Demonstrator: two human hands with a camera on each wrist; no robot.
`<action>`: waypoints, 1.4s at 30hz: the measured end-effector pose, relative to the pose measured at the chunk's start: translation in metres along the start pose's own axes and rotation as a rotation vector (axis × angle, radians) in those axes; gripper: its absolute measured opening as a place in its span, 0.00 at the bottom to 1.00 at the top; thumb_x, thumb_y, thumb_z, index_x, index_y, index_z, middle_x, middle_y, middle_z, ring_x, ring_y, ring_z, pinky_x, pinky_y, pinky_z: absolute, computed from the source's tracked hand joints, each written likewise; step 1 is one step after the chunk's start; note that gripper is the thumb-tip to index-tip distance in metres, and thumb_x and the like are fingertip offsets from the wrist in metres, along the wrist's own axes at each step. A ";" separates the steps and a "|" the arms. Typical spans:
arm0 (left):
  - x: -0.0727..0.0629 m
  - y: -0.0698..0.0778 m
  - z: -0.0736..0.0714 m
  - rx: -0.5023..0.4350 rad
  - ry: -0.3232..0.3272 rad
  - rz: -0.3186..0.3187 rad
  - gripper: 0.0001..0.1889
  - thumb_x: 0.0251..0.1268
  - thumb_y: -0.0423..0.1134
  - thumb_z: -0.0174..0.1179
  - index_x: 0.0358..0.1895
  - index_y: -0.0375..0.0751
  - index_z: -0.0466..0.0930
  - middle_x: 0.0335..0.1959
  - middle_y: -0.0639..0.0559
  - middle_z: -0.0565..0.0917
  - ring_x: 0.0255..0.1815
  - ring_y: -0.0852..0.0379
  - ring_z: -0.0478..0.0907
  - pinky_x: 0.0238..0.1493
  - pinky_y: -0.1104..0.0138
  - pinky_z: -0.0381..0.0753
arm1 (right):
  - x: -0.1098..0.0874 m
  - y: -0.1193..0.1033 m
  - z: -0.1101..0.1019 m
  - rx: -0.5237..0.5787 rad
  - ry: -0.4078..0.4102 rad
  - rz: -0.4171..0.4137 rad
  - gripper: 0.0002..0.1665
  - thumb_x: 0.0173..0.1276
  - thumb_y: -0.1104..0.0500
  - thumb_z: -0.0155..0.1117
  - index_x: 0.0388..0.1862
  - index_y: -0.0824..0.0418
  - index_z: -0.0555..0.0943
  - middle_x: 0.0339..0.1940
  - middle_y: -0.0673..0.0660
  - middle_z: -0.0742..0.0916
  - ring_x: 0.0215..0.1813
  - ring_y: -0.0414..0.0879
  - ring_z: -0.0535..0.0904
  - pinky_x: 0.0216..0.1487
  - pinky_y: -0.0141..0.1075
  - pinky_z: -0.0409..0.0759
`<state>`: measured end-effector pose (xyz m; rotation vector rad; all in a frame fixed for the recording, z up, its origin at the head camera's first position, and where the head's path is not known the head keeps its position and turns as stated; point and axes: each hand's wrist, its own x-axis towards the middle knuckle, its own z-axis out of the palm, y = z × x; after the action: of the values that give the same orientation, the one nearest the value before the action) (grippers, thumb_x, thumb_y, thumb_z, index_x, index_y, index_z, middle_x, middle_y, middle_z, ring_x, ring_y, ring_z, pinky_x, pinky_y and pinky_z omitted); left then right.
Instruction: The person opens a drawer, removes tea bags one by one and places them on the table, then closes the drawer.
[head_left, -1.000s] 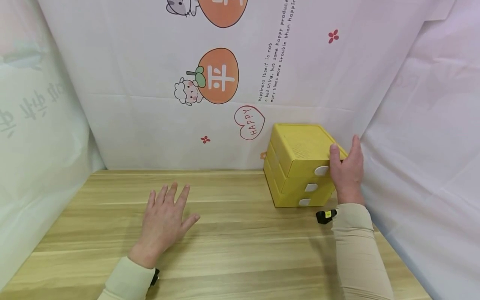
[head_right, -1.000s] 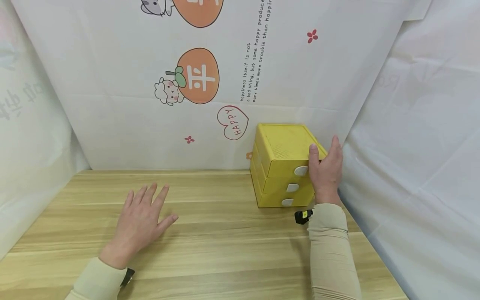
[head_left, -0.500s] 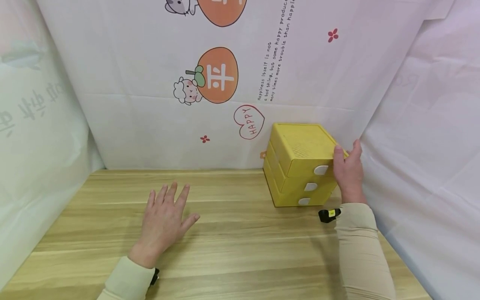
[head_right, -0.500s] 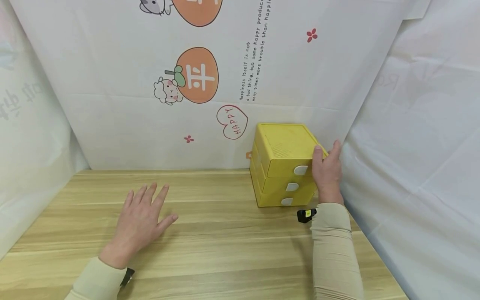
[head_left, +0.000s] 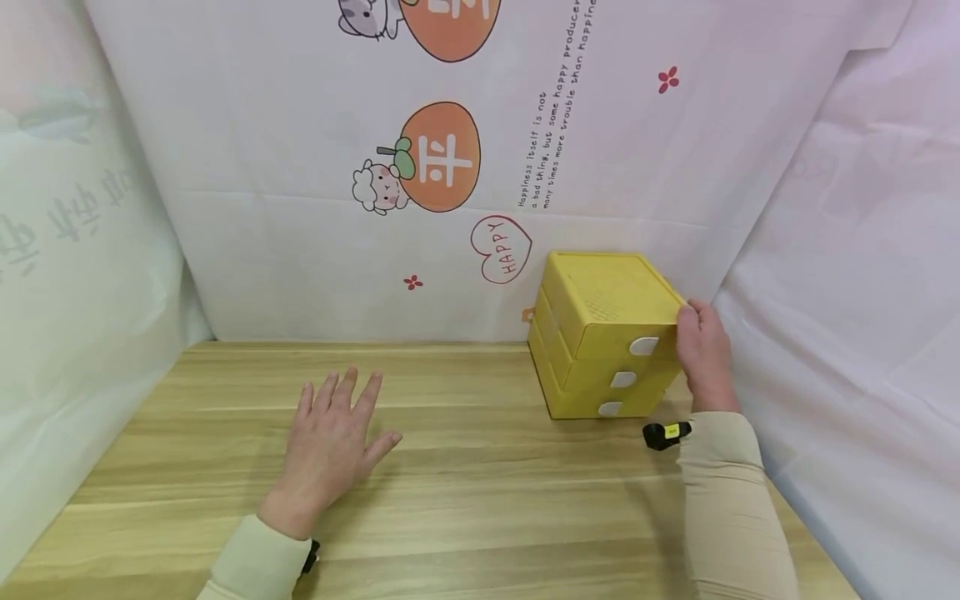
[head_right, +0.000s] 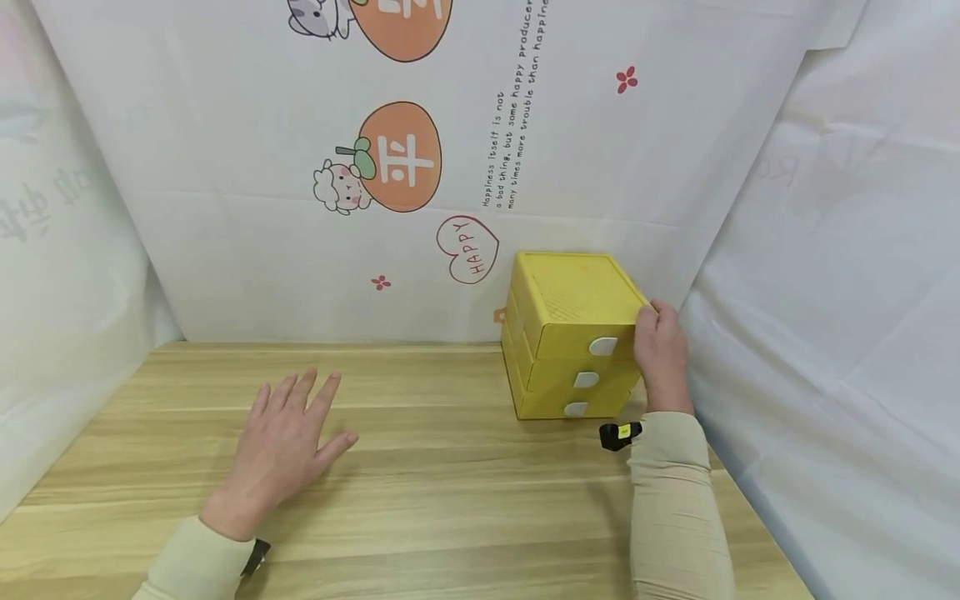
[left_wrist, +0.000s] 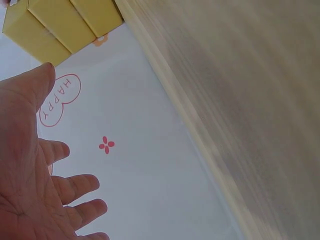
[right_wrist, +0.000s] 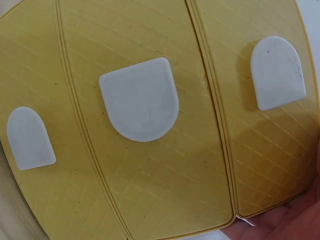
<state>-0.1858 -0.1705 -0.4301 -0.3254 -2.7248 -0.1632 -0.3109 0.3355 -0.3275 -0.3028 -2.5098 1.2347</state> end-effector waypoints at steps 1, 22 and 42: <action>0.000 0.000 0.000 0.003 0.000 0.001 0.46 0.68 0.69 0.60 0.81 0.45 0.63 0.78 0.31 0.67 0.78 0.29 0.61 0.76 0.32 0.53 | 0.000 0.000 -0.001 0.007 -0.005 0.008 0.42 0.81 0.41 0.29 0.85 0.60 0.56 0.85 0.62 0.62 0.82 0.64 0.57 0.79 0.61 0.57; 0.000 -0.003 0.001 -0.008 0.016 0.007 0.46 0.68 0.69 0.60 0.81 0.46 0.63 0.77 0.32 0.68 0.77 0.29 0.63 0.76 0.32 0.53 | -0.013 -0.009 -0.003 0.071 -0.105 0.060 0.41 0.81 0.40 0.32 0.84 0.58 0.61 0.77 0.63 0.70 0.67 0.57 0.71 0.63 0.52 0.77; 0.002 -0.004 0.001 -0.006 0.012 0.009 0.46 0.68 0.68 0.61 0.82 0.46 0.63 0.77 0.32 0.68 0.77 0.29 0.63 0.76 0.33 0.53 | -0.025 -0.022 0.010 0.076 -0.176 -0.011 0.40 0.81 0.42 0.32 0.85 0.58 0.60 0.75 0.65 0.71 0.63 0.57 0.72 0.57 0.49 0.78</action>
<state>-0.1889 -0.1740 -0.4303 -0.3375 -2.7111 -0.1705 -0.2926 0.3067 -0.3201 -0.1677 -2.5985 1.4040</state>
